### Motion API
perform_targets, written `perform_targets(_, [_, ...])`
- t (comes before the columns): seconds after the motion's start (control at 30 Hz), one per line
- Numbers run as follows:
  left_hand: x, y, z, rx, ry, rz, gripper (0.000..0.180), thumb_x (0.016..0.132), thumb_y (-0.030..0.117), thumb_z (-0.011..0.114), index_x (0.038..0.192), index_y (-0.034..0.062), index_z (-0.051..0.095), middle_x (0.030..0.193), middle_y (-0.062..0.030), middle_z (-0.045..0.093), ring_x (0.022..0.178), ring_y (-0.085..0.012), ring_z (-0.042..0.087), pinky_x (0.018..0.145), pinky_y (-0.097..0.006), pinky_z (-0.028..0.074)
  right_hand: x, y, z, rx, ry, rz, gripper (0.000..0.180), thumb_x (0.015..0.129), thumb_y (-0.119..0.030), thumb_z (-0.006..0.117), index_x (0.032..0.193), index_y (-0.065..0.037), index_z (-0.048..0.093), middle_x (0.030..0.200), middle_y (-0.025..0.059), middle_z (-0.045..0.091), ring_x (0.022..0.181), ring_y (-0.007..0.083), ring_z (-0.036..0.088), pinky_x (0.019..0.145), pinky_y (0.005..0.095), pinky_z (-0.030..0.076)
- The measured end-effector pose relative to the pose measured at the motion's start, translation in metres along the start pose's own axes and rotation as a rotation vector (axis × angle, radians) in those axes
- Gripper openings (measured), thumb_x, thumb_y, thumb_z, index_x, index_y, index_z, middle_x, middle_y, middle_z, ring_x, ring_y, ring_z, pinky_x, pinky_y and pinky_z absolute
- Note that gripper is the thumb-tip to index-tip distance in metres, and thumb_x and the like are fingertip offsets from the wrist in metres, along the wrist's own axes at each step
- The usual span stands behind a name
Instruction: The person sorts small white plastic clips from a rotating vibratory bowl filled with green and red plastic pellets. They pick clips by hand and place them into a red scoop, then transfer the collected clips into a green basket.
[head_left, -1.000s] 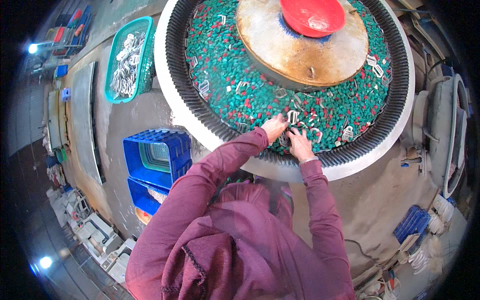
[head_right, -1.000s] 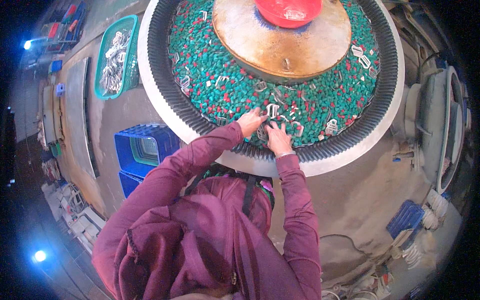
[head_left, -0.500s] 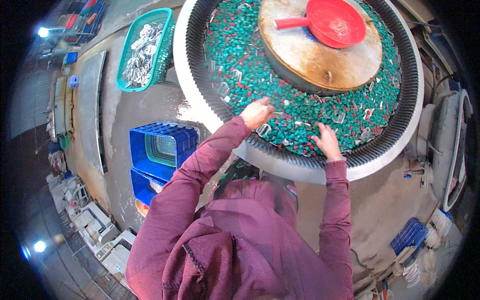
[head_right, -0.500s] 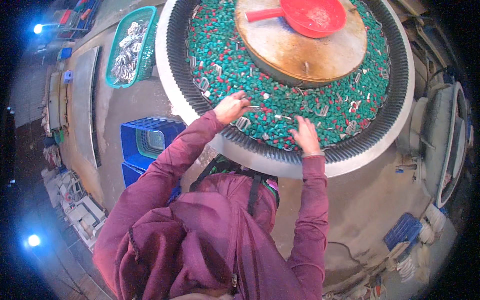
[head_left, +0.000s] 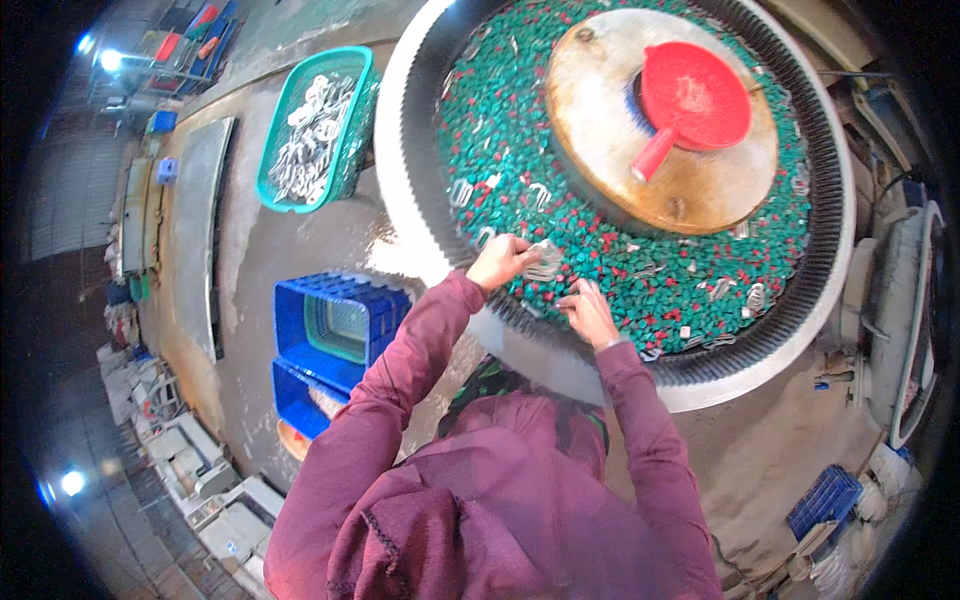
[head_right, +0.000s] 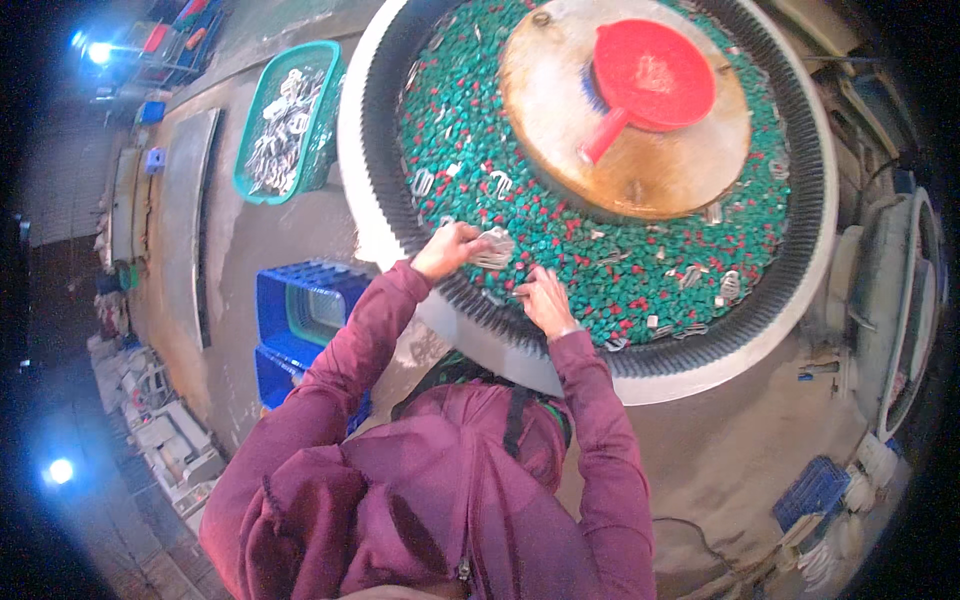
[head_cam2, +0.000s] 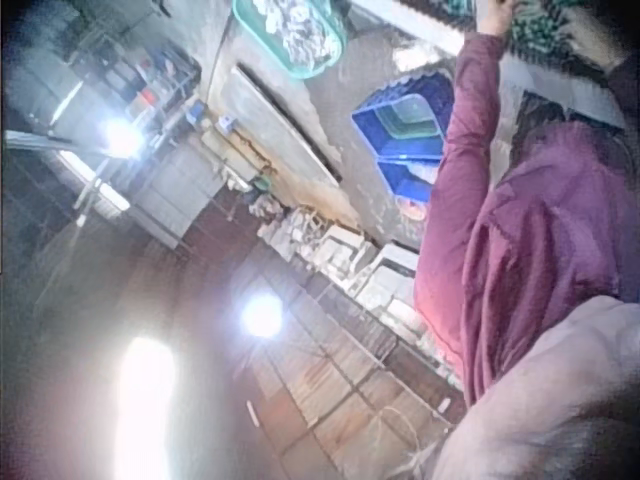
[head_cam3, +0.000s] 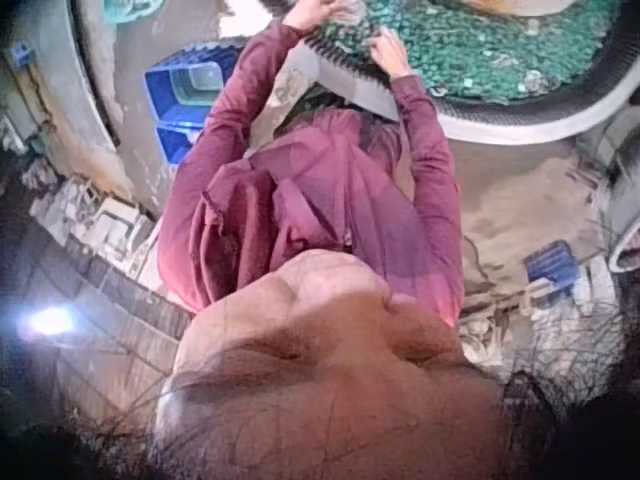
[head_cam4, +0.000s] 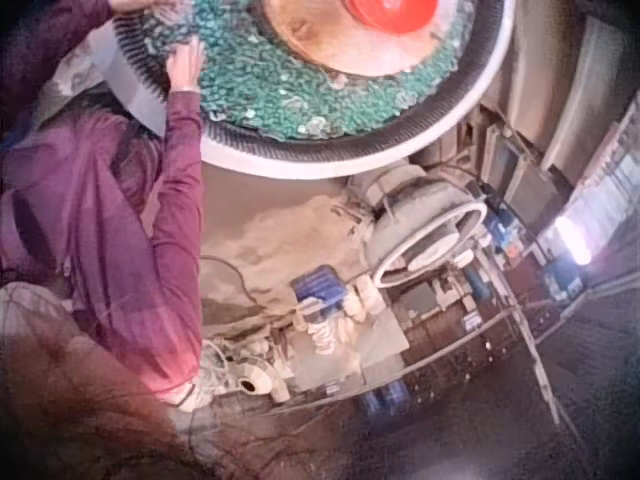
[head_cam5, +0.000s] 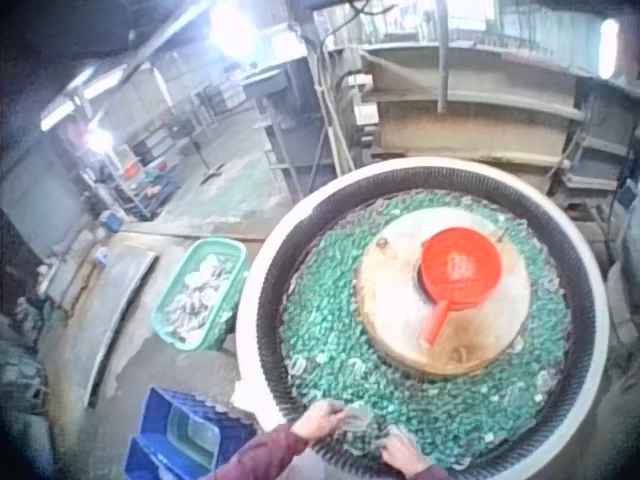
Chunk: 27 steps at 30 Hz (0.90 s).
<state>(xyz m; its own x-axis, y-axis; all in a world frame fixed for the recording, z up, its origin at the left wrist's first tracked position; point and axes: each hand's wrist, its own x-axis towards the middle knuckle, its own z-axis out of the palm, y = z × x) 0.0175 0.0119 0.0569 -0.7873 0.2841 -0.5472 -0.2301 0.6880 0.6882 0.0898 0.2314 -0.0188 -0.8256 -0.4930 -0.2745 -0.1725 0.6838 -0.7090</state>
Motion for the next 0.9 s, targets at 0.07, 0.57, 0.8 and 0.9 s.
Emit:
perform_targets(0.07, [0.005,0.012,0.001,0.092,0.161,0.184,0.020,0.079,0.019,0.062,0.090,0.0023,0.066,0.078,-0.0134,0.062,0.084,-0.0252,0.059,0.076,-0.039,0.044,-0.011,0.015,-0.015,0.021,0.095,0.026,0.022,0.078,-0.010,0.056,0.095,-0.016,0.068,0.098,0.0099,0.056,0.094,0.0305,0.054,0.078,0.0410,0.047])
perform_targets(0.57, [0.210,0.250,-0.066,0.147,0.928,1.001,0.031,0.071,0.028,0.067,0.084,0.0003,0.066,0.077,-0.0176,0.065,0.071,-0.0284,0.063,0.066,-0.038,0.049,0.056,-0.027,-0.302,-0.141,1.091,0.058,0.047,0.089,-0.032,0.051,0.117,0.006,0.048,0.103,0.0283,0.057,0.097,0.0411,0.055,0.087,0.0424,0.042])
perform_targets(0.8, [0.123,0.157,-0.085,1.075,-0.058,0.558,0.044,0.062,0.035,0.076,0.091,0.0044,0.066,0.078,-0.0144,0.066,0.063,-0.0298,0.063,0.060,-0.040,0.052,0.004,-0.029,-0.221,0.450,0.346,0.456,0.026,0.087,-0.028,0.053,0.085,-0.004,0.064,0.060,0.0054,0.056,0.052,0.0114,0.051,0.049,0.0280,0.042])
perform_targets(0.9, [0.081,0.028,-0.011,1.097,-0.418,0.173,0.050,0.059,0.038,0.077,0.098,0.0089,0.064,0.094,-0.0145,0.064,0.094,-0.0327,0.060,0.079,-0.048,0.049,0.003,0.020,-0.099,0.095,0.052,0.290,0.026,0.080,-0.030,0.059,0.075,-0.005,0.065,0.068,0.0141,0.064,0.069,0.0248,0.065,0.064,0.0385,0.051])
